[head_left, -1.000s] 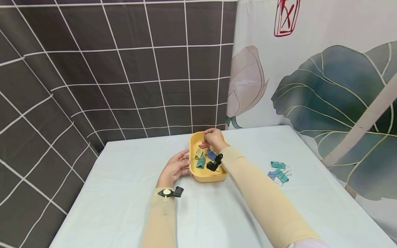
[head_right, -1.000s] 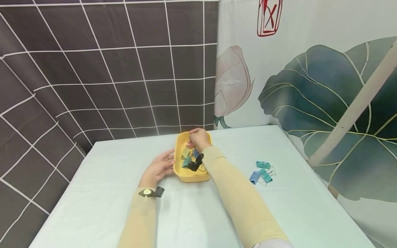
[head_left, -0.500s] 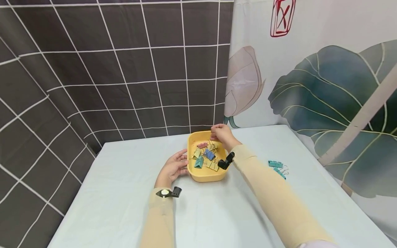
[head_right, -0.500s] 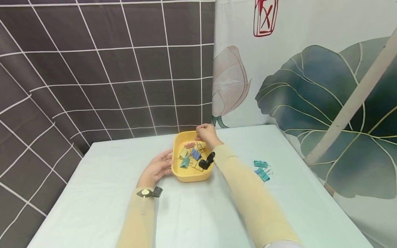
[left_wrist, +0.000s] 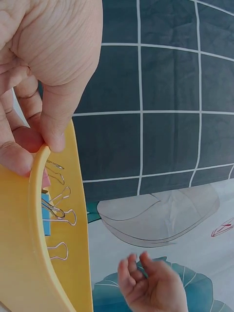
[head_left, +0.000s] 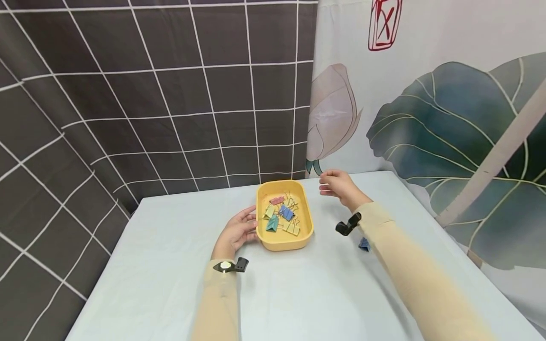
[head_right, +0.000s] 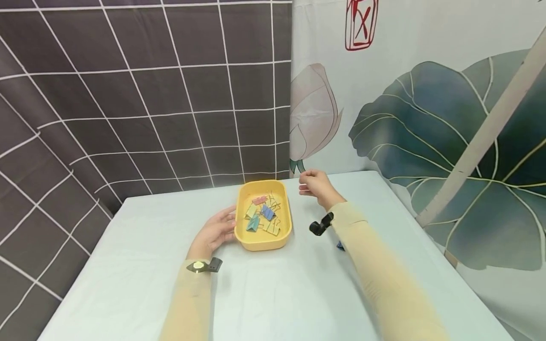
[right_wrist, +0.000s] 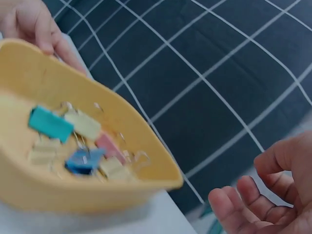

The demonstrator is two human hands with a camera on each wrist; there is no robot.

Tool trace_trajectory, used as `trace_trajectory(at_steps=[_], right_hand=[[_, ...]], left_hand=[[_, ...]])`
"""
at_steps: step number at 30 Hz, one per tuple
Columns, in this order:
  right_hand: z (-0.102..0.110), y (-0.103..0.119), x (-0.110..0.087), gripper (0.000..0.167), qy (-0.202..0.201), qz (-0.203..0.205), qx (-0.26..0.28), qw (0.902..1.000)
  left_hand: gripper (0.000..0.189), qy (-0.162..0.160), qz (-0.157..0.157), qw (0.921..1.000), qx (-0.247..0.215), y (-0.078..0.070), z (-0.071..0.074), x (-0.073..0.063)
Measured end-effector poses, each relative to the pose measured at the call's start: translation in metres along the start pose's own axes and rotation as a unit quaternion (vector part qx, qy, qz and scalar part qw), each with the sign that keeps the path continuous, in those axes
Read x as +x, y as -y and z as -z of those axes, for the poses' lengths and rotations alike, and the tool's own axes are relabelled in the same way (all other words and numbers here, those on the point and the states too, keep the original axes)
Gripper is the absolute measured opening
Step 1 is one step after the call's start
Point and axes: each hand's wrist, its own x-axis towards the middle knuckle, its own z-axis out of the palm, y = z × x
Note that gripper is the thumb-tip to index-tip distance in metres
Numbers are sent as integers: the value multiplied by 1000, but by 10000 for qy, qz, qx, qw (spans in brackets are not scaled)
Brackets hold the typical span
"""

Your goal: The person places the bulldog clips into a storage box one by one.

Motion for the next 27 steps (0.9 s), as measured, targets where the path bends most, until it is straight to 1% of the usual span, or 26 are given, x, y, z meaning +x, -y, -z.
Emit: trace_trajectory(at_steps=[3, 8, 13, 16, 19, 22, 27], right_hand=[[18, -6, -5, 31, 36, 43, -168, 9998], [49, -18, -20, 37, 127, 125, -354, 9992], [75, -28, -34, 41, 209, 277, -261, 9991], [87, -34, -41, 37, 209, 339, -173, 9991], [98, -41, -48, 36, 185, 383, -247, 9988], [107, -50, -55, 40, 113, 395, -416, 9983], [120, -64, -66, 45, -162, 385, -642, 9971]], left_hand=[[62, -49, -3, 10000, -17, -1, 0, -1], [63, -38, -28, 10000, 14, 0, 1, -1], [62, -6, -30, 10000, 1, 0, 2, -1], [63, 18, -31, 10000, -1, -1, 1, -2], [64, 45, -38, 10000, 9, -1, 0, -2], [63, 22, 9, 10000, -19, -1, 0, -2], [63, -13, 43, 10000, -55, -1, -1, -1]])
